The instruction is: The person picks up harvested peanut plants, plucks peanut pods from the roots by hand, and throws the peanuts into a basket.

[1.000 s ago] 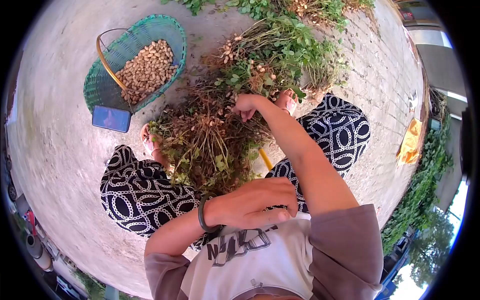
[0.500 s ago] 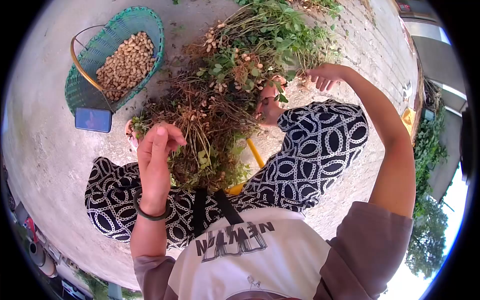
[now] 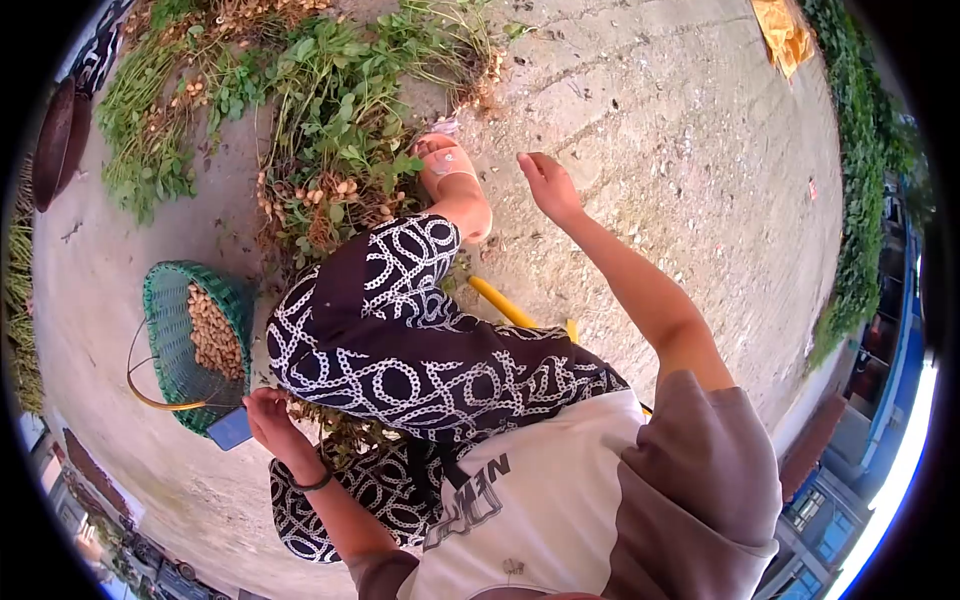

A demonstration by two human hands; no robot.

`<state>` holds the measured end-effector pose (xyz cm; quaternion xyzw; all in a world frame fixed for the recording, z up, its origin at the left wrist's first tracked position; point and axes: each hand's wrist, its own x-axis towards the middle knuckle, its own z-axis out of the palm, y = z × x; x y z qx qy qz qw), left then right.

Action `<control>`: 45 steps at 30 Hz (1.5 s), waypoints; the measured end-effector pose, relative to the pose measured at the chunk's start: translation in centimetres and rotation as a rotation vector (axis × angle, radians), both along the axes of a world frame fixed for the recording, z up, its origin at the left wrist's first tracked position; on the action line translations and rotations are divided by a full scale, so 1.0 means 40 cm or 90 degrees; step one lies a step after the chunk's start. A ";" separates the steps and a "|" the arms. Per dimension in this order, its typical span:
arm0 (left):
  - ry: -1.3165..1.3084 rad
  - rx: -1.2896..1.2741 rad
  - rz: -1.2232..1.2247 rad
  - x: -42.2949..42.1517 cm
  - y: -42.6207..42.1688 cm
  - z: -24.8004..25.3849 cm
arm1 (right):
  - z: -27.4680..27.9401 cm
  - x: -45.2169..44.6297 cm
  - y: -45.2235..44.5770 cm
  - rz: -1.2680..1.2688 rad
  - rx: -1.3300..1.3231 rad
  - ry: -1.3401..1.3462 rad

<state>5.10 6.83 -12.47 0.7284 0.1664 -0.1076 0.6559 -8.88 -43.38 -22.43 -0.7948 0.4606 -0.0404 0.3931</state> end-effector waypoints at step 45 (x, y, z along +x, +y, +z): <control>-0.121 -0.029 -0.170 -0.012 0.019 0.082 | -0.061 0.713 0.361 1.005 -0.618 0.236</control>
